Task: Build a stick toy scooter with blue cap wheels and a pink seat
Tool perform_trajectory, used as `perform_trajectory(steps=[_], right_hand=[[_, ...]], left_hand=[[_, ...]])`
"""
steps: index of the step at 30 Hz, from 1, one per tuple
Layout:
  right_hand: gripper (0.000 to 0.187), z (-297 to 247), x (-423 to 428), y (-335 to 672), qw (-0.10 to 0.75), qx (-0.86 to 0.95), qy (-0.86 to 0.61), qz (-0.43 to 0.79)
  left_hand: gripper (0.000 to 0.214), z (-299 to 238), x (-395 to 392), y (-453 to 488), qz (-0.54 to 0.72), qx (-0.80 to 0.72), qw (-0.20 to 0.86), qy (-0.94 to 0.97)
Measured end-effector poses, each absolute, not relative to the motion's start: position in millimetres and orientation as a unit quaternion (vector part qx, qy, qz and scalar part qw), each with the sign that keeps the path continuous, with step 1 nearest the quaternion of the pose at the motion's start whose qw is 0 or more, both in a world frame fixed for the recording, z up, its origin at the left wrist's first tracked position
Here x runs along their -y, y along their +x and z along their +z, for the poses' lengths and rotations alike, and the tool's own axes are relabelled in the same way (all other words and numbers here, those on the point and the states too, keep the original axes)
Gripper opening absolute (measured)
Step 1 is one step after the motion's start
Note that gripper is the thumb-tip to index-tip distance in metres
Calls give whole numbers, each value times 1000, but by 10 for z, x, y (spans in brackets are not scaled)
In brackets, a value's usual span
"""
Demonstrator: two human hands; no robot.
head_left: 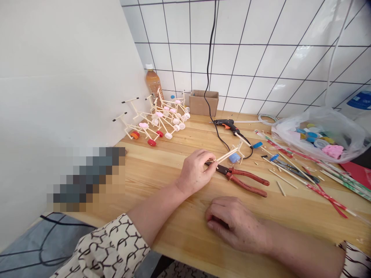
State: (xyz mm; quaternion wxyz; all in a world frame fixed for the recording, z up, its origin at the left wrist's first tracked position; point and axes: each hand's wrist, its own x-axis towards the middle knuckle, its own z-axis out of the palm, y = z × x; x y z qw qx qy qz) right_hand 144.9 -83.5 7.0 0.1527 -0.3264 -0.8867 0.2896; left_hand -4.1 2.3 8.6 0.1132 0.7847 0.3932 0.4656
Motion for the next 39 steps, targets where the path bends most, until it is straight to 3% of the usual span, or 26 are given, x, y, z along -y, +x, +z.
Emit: perform_trajectory(steps=[39], right_hand=[[6, 68, 828, 1447, 155, 887, -323, 292]], left_hand=[[5, 81, -18, -38, 464, -397, 113, 784]])
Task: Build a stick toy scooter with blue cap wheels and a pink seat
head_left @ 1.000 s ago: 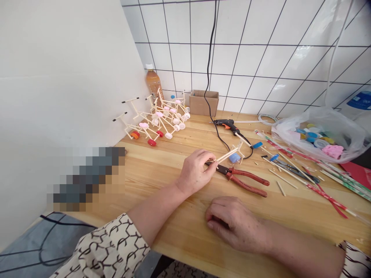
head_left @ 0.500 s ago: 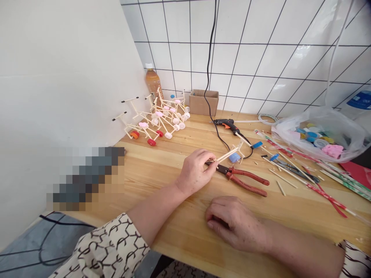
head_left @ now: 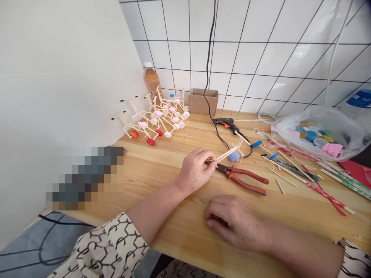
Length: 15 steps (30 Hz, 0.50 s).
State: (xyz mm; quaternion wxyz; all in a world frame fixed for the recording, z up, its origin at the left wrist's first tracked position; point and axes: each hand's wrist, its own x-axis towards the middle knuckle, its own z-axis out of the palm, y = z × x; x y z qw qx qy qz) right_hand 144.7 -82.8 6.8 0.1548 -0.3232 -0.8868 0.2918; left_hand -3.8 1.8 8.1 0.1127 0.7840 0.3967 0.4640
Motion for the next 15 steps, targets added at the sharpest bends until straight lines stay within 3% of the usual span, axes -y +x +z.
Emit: perform_trajectory(steps=[15], right_hand=[[7, 66, 837, 1445, 149, 895, -319, 272]], left_hand=[[4, 87, -2, -38, 456, -399, 102, 789]])
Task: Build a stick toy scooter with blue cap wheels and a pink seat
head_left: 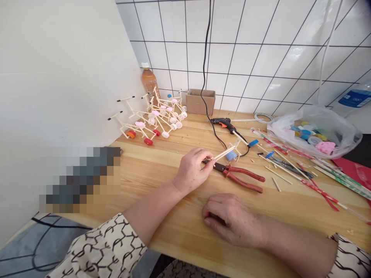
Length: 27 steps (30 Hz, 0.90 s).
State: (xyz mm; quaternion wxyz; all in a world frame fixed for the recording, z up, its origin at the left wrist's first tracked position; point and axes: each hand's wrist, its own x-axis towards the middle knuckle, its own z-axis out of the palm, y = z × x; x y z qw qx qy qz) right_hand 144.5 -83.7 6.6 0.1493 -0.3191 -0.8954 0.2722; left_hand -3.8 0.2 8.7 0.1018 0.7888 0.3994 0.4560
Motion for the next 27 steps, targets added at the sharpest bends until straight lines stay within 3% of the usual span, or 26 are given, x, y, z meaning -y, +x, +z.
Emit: perform_trajectory(steps=[12, 18, 22, 27], right_hand=[[9, 108, 859, 1473, 160, 908, -299, 244], [11, 173, 597, 1664, 256, 881, -395, 47], [15, 107, 363, 1779, 221, 859, -456, -78], [15, 64, 322, 1734, 159, 856, -472, -139]], left_hand=[[4, 76, -3, -37, 464, -387, 91, 791], [3, 82, -3, -39, 463, -385, 88, 793], [4, 81, -5, -37, 461, -395, 88, 790], [3, 78, 0, -33, 461, -390, 90, 792]])
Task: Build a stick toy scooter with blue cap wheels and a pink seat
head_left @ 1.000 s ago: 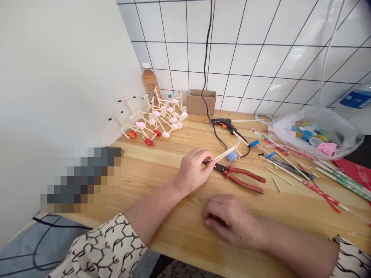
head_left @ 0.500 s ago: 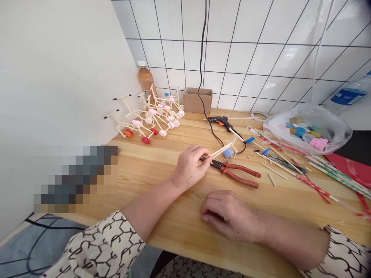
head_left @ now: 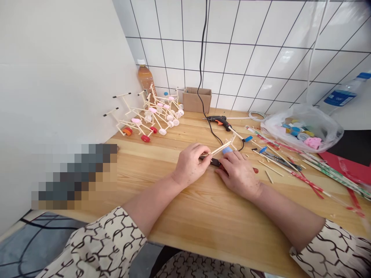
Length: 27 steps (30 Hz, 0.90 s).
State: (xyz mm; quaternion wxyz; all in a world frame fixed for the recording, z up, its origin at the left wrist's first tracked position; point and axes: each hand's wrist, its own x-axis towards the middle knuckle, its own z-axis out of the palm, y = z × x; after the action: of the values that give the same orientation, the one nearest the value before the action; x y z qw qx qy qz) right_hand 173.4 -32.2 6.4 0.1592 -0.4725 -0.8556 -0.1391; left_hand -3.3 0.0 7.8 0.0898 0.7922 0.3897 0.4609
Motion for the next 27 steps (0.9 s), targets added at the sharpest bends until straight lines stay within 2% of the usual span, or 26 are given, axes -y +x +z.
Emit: perform_trajectory(steps=[4, 12, 20, 27], right_hand=[[13, 65, 341, 1686, 163, 852, -466, -174], [23, 6, 304, 1639, 201, 856, -419, -226], [20, 94, 381, 1689, 244, 864, -429, -98], [30, 117, 361, 1792, 270, 835, -478, -29]], left_hand=[[4, 77, 6, -30, 462, -393, 91, 789], [3, 77, 3, -30, 465, -397, 90, 786], [3, 77, -3, -39, 464, -394, 96, 788], [2, 69, -8, -39, 462, -395, 96, 788]])
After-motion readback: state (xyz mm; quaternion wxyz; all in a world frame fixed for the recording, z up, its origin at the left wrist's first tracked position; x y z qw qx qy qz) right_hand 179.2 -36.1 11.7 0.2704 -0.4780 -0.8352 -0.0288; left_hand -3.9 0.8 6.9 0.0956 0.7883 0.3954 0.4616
